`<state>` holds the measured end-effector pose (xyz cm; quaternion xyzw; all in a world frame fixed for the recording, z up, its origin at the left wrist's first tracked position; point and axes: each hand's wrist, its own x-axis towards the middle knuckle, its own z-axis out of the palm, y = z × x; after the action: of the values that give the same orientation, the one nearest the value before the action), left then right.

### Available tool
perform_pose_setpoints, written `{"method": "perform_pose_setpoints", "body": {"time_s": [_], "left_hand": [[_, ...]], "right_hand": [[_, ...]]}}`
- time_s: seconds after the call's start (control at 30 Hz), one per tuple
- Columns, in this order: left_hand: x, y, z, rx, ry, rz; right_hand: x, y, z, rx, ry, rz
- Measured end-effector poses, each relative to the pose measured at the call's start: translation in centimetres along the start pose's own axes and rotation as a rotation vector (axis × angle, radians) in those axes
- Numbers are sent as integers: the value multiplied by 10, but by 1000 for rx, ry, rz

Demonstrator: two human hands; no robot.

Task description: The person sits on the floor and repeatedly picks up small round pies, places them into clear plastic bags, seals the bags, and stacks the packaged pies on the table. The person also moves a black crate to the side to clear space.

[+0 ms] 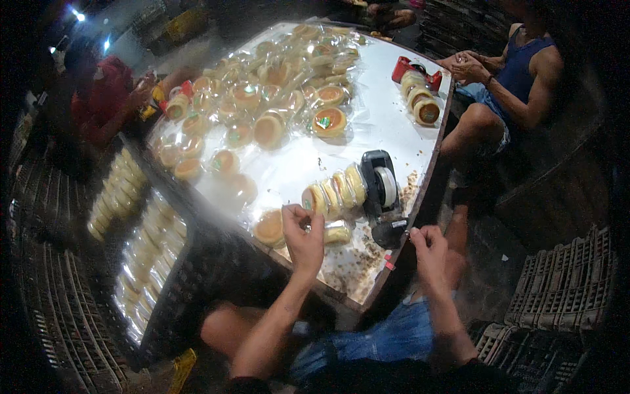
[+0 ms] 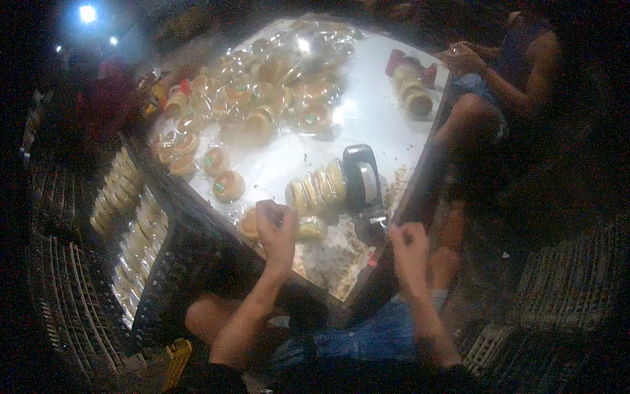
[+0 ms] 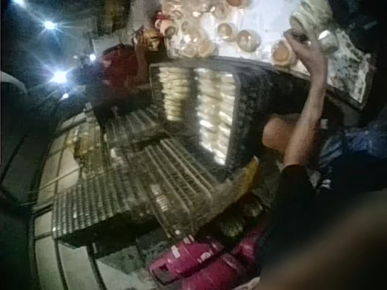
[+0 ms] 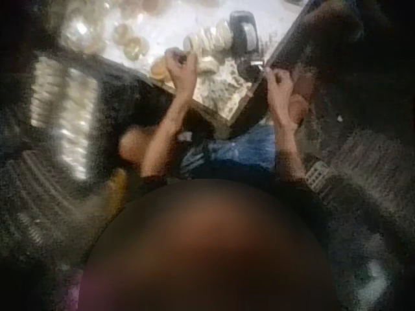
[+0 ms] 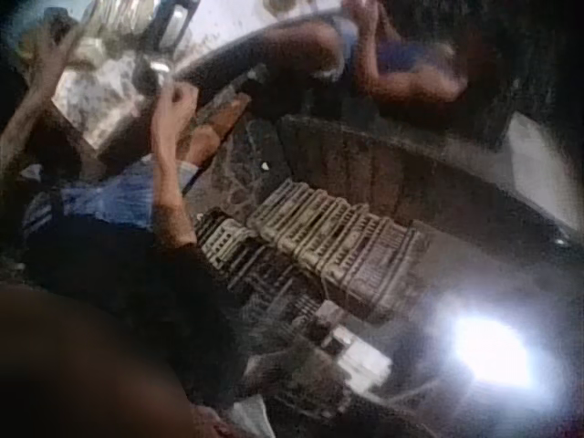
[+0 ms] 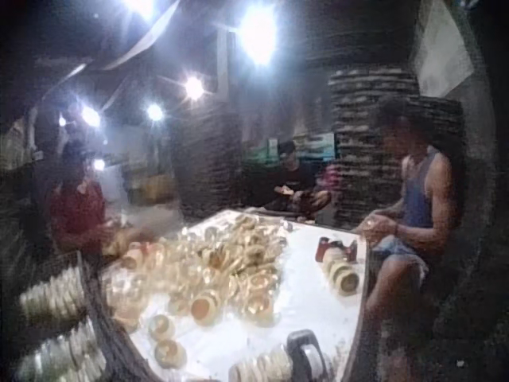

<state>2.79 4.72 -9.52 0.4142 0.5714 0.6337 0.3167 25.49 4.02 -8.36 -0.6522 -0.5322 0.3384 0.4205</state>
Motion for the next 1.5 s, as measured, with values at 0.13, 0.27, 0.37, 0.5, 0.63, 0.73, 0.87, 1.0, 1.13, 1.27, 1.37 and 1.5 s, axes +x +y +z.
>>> {"method": "perform_pose_setpoints", "body": {"time_s": [0.13,0.27,0.37,0.5,0.63,0.73,0.87,1.0,1.13,1.27,1.37,1.5], "left_hand": [[-2,5,6,-60,-13,-17],[-22,27,7,-179,17,-113],[-36,52,0,50,26,162],[-34,78,-24,75,-366,213],[-15,85,-30,-150,-6,24],[2,90,-56,-229,-65,-151],[14,93,-73,300,297,348],[28,91,-73,386,409,625],[37,81,-73,388,478,483],[48,48,-65,483,331,173],[56,13,-39,365,-155,-183],[50,-4,-17,292,-56,-119]], "right_hand": [[-40,-9,36,234,-156,66],[-45,-60,76,245,-75,-447],[-38,-82,77,599,-196,-173],[-39,-74,58,733,-821,396],[-41,-74,74,882,-818,415],[-25,-84,114,819,-752,-90],[7,-73,162,-112,-616,-742],[8,-56,226,-617,-431,-1098],[32,-75,232,-591,-700,-720],[60,-101,151,103,-424,-377],[57,-94,67,380,-184,-317],[21,-76,21,440,-76,-279]]}}
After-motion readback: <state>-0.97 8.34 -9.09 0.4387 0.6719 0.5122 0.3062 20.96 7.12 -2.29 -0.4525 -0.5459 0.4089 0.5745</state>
